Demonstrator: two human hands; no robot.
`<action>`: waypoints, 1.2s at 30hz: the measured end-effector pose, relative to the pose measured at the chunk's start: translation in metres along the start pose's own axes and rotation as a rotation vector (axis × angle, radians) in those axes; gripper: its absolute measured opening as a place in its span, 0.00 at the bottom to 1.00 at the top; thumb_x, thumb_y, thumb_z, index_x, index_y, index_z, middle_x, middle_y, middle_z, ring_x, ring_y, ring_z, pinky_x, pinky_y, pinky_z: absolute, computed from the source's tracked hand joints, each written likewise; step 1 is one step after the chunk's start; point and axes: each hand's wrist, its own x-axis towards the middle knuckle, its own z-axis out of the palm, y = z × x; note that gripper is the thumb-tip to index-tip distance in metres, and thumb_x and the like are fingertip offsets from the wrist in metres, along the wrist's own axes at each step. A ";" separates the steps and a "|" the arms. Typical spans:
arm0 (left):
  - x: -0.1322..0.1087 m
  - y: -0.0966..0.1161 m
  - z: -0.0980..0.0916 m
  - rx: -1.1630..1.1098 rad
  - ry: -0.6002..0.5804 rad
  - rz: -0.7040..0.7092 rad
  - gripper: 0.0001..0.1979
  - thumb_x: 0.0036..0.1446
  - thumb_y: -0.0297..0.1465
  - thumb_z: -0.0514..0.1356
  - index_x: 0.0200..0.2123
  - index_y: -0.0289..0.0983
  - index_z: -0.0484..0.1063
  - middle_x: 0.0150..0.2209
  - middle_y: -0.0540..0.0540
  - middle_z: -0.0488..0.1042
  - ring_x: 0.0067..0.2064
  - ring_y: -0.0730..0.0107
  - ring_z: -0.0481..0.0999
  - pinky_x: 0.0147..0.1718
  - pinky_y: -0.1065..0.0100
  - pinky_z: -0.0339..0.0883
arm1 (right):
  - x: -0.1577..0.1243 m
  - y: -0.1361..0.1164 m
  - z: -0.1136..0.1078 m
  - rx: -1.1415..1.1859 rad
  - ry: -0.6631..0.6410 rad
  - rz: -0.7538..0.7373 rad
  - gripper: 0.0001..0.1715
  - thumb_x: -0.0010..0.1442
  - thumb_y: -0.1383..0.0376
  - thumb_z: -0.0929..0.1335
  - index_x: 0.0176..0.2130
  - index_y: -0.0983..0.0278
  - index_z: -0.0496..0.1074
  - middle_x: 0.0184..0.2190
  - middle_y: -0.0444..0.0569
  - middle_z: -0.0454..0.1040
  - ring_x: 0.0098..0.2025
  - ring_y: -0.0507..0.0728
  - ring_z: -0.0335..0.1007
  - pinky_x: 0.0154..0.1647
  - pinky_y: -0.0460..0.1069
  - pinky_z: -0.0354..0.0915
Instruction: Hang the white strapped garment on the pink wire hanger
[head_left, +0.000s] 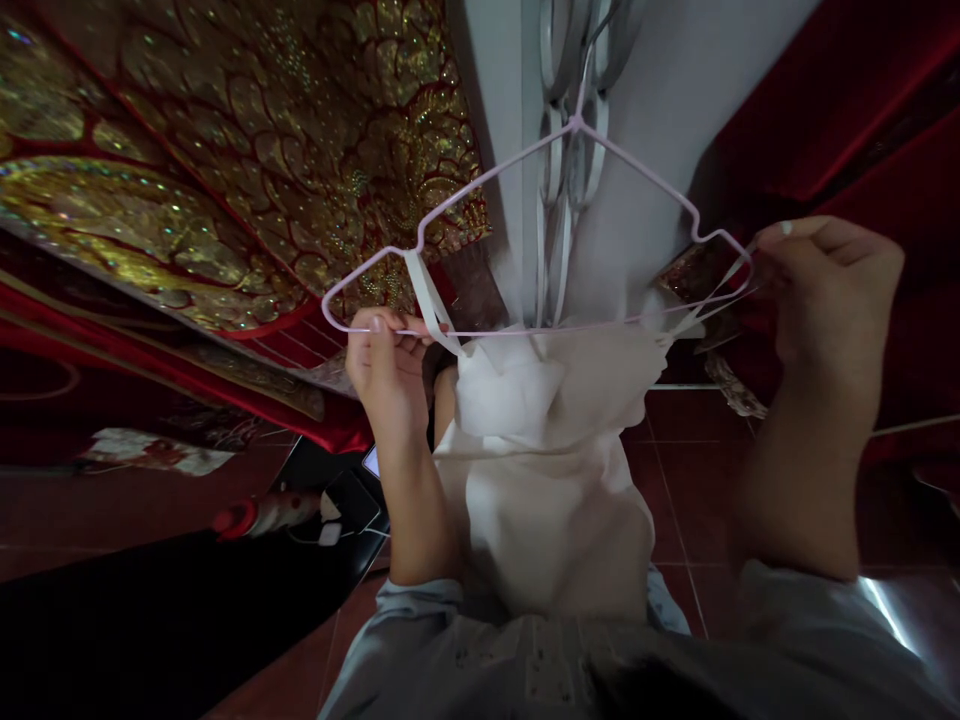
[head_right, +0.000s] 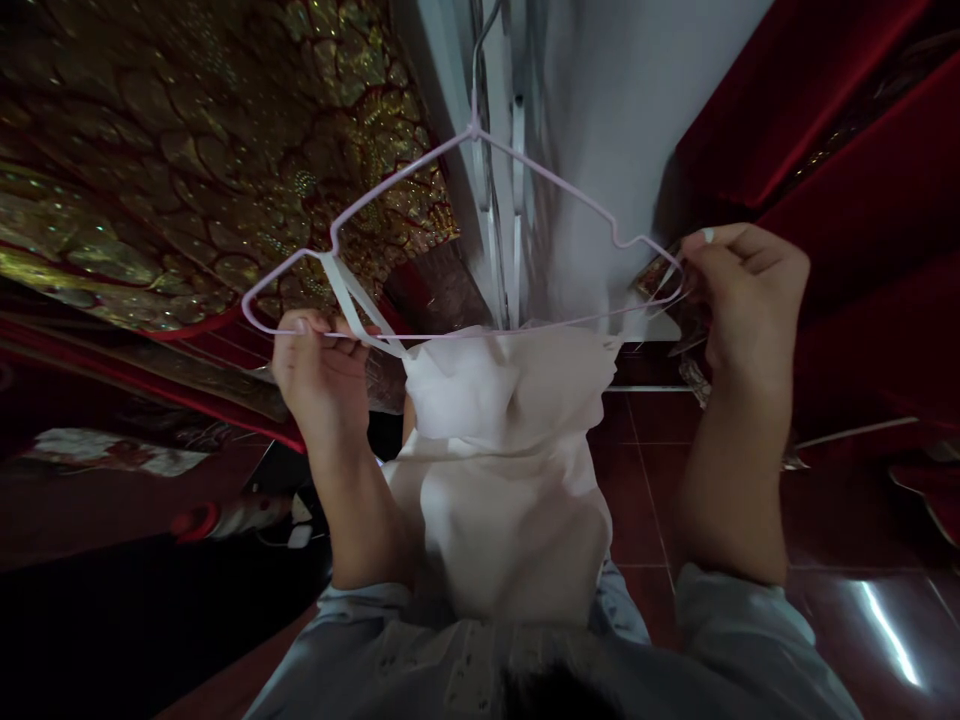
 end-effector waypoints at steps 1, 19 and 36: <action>0.000 0.000 0.000 0.000 0.000 0.010 0.22 0.64 0.51 0.75 0.34 0.43 0.72 0.29 0.49 0.78 0.31 0.64 0.80 0.39 0.61 0.79 | -0.003 -0.003 0.000 -0.029 -0.025 -0.037 0.16 0.56 0.83 0.72 0.25 0.65 0.78 0.17 0.39 0.68 0.20 0.45 0.56 0.26 0.47 0.47; -0.006 0.002 0.004 -0.022 -0.023 -0.025 0.22 0.64 0.52 0.75 0.34 0.44 0.72 0.29 0.49 0.77 0.32 0.62 0.81 0.39 0.60 0.77 | -0.031 -0.058 -0.007 -0.368 -0.340 -0.046 0.18 0.64 0.75 0.70 0.23 0.64 0.75 0.17 0.41 0.70 0.19 0.44 0.60 0.20 0.44 0.51; -0.007 -0.001 0.006 -0.033 0.003 -0.018 0.21 0.65 0.50 0.75 0.34 0.44 0.73 0.29 0.49 0.75 0.32 0.61 0.79 0.40 0.59 0.76 | -0.027 -0.031 0.005 0.031 -0.352 0.131 0.24 0.58 0.55 0.80 0.21 0.65 0.74 0.25 0.55 0.81 0.18 0.46 0.59 0.17 0.45 0.46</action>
